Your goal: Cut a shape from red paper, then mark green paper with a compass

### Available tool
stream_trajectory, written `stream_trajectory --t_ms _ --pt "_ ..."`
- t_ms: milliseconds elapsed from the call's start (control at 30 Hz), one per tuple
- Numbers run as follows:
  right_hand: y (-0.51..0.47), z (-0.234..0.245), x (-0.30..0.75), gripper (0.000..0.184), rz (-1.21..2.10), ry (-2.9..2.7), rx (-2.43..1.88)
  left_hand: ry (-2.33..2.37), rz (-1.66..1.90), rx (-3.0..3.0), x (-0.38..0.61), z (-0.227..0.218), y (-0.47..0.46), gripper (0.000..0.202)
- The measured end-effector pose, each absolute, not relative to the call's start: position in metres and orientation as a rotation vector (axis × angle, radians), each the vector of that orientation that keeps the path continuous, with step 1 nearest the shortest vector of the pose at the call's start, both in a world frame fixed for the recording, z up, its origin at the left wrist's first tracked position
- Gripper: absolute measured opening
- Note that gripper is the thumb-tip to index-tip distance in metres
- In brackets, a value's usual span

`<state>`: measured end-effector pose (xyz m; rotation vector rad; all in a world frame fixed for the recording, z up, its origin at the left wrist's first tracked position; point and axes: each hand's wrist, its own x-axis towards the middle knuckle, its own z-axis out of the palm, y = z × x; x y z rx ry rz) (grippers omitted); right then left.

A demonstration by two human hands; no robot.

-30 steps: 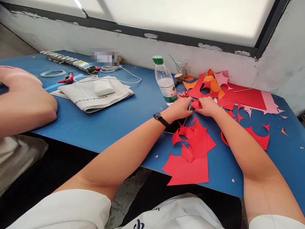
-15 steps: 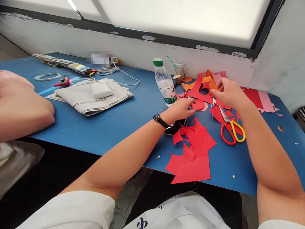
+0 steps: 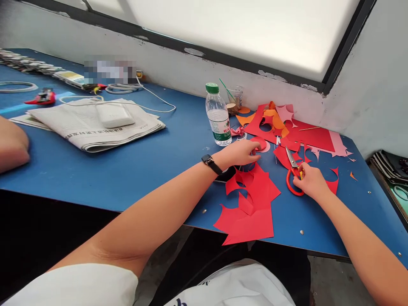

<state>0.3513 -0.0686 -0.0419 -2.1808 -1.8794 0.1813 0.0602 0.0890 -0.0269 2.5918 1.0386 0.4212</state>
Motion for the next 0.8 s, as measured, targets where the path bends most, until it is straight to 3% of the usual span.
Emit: stream_trajectory --t_ms 200,433,800 --pt "-0.072 -0.043 0.371 0.027 0.115 -1.860 -2.170 1.090 0.479 2.602 0.060 -0.026 0.091 0.018" --pt "-0.065 -0.043 0.382 0.032 0.361 -1.822 -2.262 0.877 0.336 2.584 0.059 -0.015 0.080 0.025" --pt "-0.044 -0.026 0.336 0.029 0.012 -1.808 -1.934 0.706 0.220 2.555 0.065 -0.016 0.065 0.021"
